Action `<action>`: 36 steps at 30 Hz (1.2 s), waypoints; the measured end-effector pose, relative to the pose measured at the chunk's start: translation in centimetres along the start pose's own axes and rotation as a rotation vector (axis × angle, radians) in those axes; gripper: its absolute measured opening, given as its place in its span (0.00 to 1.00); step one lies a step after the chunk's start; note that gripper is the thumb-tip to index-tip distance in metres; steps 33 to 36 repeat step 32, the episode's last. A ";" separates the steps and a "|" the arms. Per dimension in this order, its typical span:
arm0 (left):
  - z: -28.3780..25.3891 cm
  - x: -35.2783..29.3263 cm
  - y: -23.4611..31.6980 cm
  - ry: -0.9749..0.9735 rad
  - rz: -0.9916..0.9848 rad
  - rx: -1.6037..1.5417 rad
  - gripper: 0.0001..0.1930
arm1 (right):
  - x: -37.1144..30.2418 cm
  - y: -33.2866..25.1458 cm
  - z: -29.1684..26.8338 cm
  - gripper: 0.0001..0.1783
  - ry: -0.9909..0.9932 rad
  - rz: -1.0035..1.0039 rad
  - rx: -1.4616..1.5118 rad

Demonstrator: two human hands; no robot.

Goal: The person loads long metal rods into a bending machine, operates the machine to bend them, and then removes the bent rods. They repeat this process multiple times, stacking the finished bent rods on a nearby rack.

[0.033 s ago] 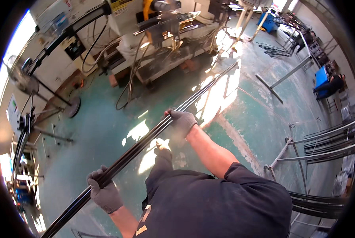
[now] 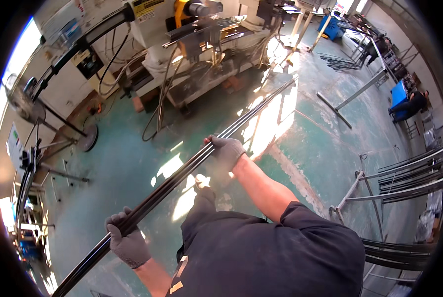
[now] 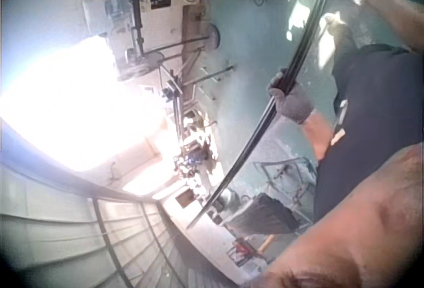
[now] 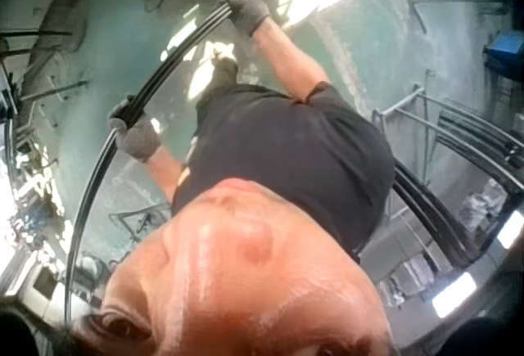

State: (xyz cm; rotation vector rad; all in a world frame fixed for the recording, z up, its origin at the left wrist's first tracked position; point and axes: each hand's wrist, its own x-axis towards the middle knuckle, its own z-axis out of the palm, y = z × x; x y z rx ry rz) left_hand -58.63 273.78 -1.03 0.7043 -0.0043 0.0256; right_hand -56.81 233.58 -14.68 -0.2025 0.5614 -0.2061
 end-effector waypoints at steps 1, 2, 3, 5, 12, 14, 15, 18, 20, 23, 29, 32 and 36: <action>0.8 1.9 0.4 -0.055 -0.009 0.020 0.12 | 0.7 -0.7 0.9 0.07 0.001 -0.045 0.011; 1.9 4.6 0.4 -0.183 -0.016 0.016 0.14 | 2.2 -2.6 2.5 0.07 -0.010 -0.085 0.010; 2.6 7.4 0.8 -0.189 0.003 -0.030 0.15 | 4.0 -4.7 3.9 0.07 -0.020 -0.123 0.009; 3.7 12.9 2.0 -0.196 0.030 -0.103 0.16 | 8.1 -9.1 6.4 0.05 0.004 -0.183 -0.041; 11.2 29.7 -3.5 -0.243 -0.016 -0.018 0.18 | 20.2 -23.6 14.8 0.10 0.081 -0.462 -0.160; 12.9 34.4 -6.8 -0.358 -0.050 -0.024 0.19 | 23.7 -28.0 17.5 0.13 0.152 -0.472 -0.162; 13.7 36.3 -8.3 -0.415 -0.066 -0.026 0.19 | 25.7 -30.0 18.6 0.13 0.170 -0.480 -0.156; 16.5 41.5 -14.0 -0.290 -0.071 0.058 0.19 | 31.1 -36.9 20.7 0.14 0.320 -0.544 -0.278; 17.6 46.1 -16.7 -0.229 -0.063 0.049 0.19 | 35.8 -42.5 21.4 0.12 0.270 -0.560 -0.217; 17.8 52.5 -21.5 -0.191 -0.128 0.035 0.18 | 41.6 -49.3 23.3 0.09 0.209 -0.621 -0.147; 24.1 58.4 -32.6 -0.091 -0.192 0.024 0.20 | 48.5 -61.1 28.2 0.13 0.361 -0.600 -0.460; 24.4 61.2 -36.1 -0.048 -0.279 -0.043 0.23 | 51.8 -65.6 30.2 0.14 0.367 -0.498 -0.262; 24.4 61.2 -36.1 -0.048 -0.279 -0.043 0.23 | 51.8 -65.6 30.2 0.14 0.367 -0.498 -0.262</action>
